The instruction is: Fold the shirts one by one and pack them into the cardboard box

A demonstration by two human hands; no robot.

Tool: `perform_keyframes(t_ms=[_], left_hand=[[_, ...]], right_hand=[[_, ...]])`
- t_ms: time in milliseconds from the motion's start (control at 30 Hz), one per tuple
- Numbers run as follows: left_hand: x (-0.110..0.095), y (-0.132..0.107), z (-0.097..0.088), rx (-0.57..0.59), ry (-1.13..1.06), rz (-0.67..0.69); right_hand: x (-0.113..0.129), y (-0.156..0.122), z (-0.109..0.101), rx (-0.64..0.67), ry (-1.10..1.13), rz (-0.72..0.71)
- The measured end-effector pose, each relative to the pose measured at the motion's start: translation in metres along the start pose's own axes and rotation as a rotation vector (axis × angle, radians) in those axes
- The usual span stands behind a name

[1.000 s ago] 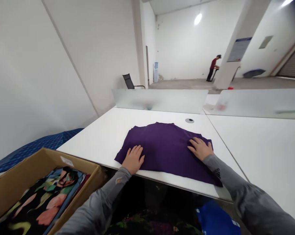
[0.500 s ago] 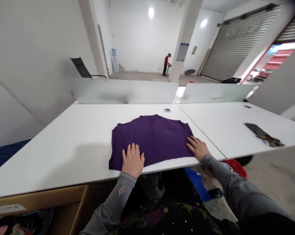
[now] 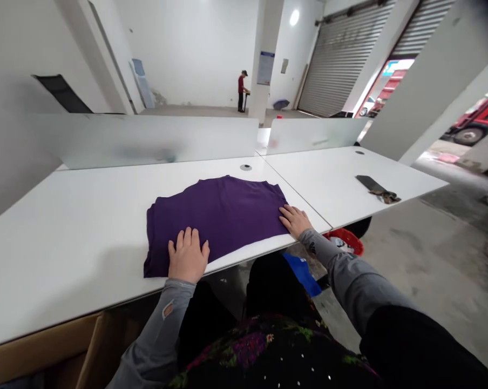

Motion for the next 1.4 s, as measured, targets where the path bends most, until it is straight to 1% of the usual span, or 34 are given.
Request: perform_keyframes(t_ms=[133,367,500,667,767,800,833,900,967,1000,1067,1100,1167,1200,1233,1267,1333,1367,1400], left_hand=[[0.001,0.001,0.003,-0.009,-0.019,-0.013],[0.004,0.003,0.007,-0.094,-0.019,-0.006],[0.005,0.006,0.009,-0.098,0.002,-0.006],[0.004,0.006,0.008,-0.079,0.019,-0.003],[0.004,0.004,0.005,-0.049,0.018,-0.017],[0.004,0.005,0.003,-0.033,0.017,-0.024],[0.003,0.007,0.0,-0.017,0.014,-0.035],[-0.003,0.015,-0.008,-0.006,0.005,-0.057],[-0.015,0.028,-0.018,-0.044,-0.01,-0.05],[-0.023,0.036,-0.021,-0.072,-0.021,-0.028],[-0.04,0.052,-0.023,-0.104,-0.05,0.042],[-0.049,0.059,-0.02,-0.09,-0.069,0.078],[-0.061,0.068,-0.01,-0.012,-0.116,0.125],[-0.064,0.07,-0.003,0.03,-0.138,0.132],[-0.066,0.071,0.003,0.063,-0.159,0.132],[-0.068,0.07,0.008,0.081,-0.177,0.126],[-0.069,0.067,0.013,0.071,-0.195,0.115],[-0.069,0.065,0.013,0.055,-0.199,0.111],[-0.07,0.062,0.012,0.037,-0.199,0.106]], right_hand=[[-0.004,0.004,0.005,-0.044,-0.024,-0.029],[-0.011,0.01,0.014,-0.077,-0.019,-0.03],[-0.013,0.012,0.018,-0.108,0.009,-0.053],[-0.013,0.014,0.025,-0.148,0.095,-0.085],[-0.019,0.017,0.029,-0.178,0.244,-0.118],[-0.024,0.021,0.03,-0.191,0.335,-0.102],[-0.03,0.025,0.029,-0.2,0.45,-0.053],[-0.044,0.038,0.026,-0.177,0.717,0.131],[-0.052,0.053,0.02,-0.082,0.984,0.331],[-0.052,0.061,0.016,-0.004,1.102,0.397],[-0.045,0.074,0.007,0.207,1.307,0.442],[-0.039,0.08,0.002,0.33,1.385,0.441],[-0.024,0.088,-0.007,0.566,1.466,0.428],[-0.017,0.091,-0.012,0.642,1.483,0.424],[-0.01,0.095,-0.018,0.676,1.489,0.428],[-0.003,0.099,-0.025,0.669,1.49,0.435],[0.015,0.109,-0.045,0.556,1.507,0.417],[0.029,0.113,-0.057,0.475,1.512,0.373],[0.045,0.117,-0.07,0.4,1.505,0.296]])
Point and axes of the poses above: each hand's wrist, its own y-axis towards the middle knuckle, its own z-axis out of the palm, x = y × z, the point moved 1 cm from there along y, towards the middle knuckle, and after that the axes turned 4 degrees about z, right-handed, at the moved point
